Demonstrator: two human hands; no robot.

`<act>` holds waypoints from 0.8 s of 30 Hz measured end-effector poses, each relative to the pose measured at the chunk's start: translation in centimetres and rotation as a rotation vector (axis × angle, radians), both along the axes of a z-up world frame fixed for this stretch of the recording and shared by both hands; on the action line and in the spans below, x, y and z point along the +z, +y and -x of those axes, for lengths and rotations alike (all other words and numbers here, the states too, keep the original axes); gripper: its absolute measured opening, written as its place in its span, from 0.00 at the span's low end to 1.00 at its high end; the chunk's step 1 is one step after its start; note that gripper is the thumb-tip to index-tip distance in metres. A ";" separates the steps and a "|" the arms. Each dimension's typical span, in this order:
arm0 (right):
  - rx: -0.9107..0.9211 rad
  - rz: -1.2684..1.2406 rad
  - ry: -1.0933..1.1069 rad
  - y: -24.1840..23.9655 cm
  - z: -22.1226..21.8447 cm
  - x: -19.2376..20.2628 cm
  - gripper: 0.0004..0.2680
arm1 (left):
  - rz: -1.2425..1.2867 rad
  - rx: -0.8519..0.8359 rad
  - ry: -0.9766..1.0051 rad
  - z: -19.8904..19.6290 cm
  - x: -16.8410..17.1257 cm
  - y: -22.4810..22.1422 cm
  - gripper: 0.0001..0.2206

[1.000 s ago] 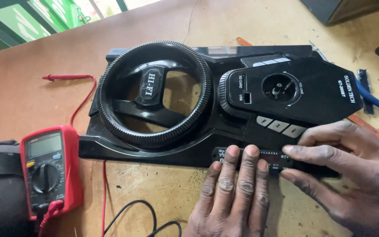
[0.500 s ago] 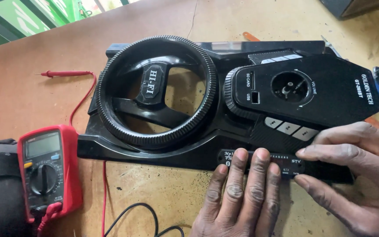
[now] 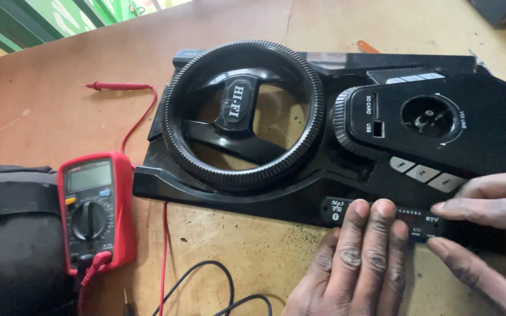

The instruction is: Disassembling a speaker faceplate and internal components using a screwdriver and pry tool.

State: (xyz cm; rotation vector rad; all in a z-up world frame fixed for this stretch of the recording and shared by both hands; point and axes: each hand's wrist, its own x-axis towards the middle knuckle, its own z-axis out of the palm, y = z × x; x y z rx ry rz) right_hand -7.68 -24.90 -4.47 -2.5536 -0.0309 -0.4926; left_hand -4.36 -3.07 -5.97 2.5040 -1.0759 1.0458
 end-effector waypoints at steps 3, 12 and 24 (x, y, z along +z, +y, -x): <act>-0.032 -0.040 0.007 0.5 0.1 -0.4 0.15 | -0.018 0.026 -0.048 0.0 -0.6 0.0 0.13; -0.016 -0.041 0.025 -0.8 0.0 -2.1 0.18 | -0.063 0.010 -0.037 0.0 -0.7 0.5 0.14; -0.014 0.007 0.026 -0.7 -0.2 -1.2 0.17 | 0.022 -0.015 -0.011 0.1 -1.3 0.2 0.15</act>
